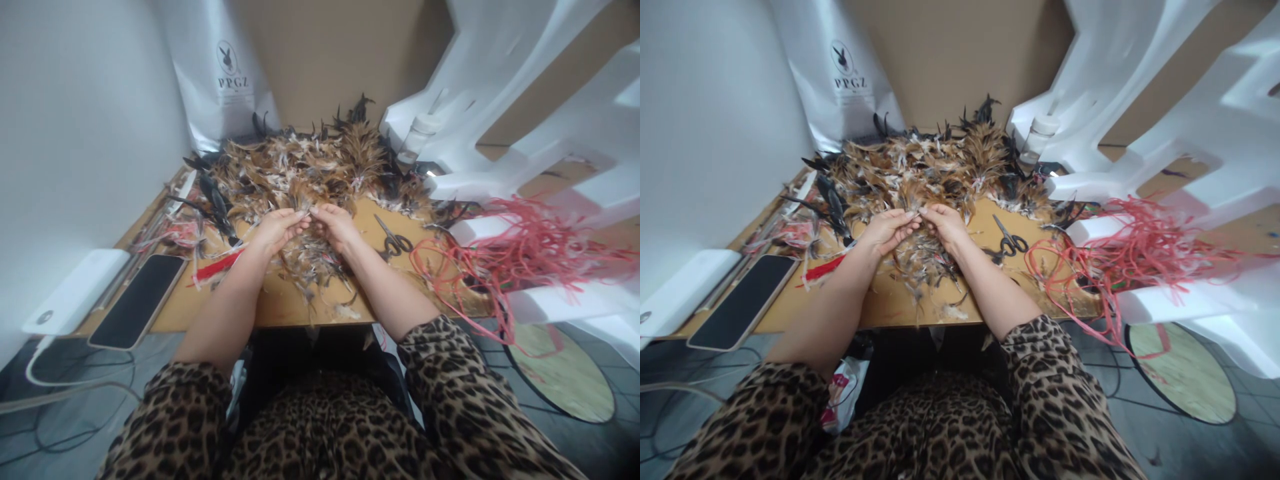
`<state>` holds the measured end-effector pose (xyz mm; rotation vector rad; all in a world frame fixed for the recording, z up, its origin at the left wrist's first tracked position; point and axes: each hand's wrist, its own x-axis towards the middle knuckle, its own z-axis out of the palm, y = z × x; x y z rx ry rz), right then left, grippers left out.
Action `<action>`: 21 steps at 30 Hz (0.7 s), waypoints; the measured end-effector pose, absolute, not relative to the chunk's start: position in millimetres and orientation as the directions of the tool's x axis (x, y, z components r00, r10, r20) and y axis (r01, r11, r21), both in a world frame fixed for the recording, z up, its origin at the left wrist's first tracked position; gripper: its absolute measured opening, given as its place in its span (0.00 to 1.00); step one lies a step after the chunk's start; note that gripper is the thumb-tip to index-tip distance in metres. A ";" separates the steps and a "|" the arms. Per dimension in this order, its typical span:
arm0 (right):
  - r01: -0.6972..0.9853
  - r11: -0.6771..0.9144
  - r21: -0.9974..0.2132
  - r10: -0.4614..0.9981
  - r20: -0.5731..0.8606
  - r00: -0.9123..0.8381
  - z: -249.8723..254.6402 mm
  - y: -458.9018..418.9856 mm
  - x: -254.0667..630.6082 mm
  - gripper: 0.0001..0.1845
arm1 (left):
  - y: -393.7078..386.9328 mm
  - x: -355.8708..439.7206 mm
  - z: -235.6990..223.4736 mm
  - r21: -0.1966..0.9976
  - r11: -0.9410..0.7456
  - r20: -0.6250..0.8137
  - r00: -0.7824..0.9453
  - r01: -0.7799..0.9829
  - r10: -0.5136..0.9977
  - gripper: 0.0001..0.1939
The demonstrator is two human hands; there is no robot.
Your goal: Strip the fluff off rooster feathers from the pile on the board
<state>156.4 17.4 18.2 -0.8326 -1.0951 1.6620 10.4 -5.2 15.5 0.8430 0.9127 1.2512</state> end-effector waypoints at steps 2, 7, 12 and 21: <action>-0.290 -0.044 -0.956 0.967 0.033 -0.254 18.0 17.1 155.7 0.20 | -5.4 10.1 15.3 0.894 0.164 -0.134 0.099 -0.417 0.986 0.05; -0.147 0.143 -0.979 0.967 0.169 -0.189 18.8 15.2 154.7 0.17 | -6.9 10.5 16.1 0.897 0.202 -0.150 0.160 -0.393 0.976 0.04; -0.073 0.187 -0.980 0.965 0.197 -0.172 18.4 15.5 154.1 0.13 | -8.1 11.1 16.6 0.906 0.192 -0.145 0.149 -0.377 0.978 0.04; -0.154 0.096 -0.984 0.978 0.122 -0.171 16.8 14.5 153.8 0.14 | -5.4 11.5 11.4 0.974 0.115 -0.101 0.081 -0.197 0.992 0.07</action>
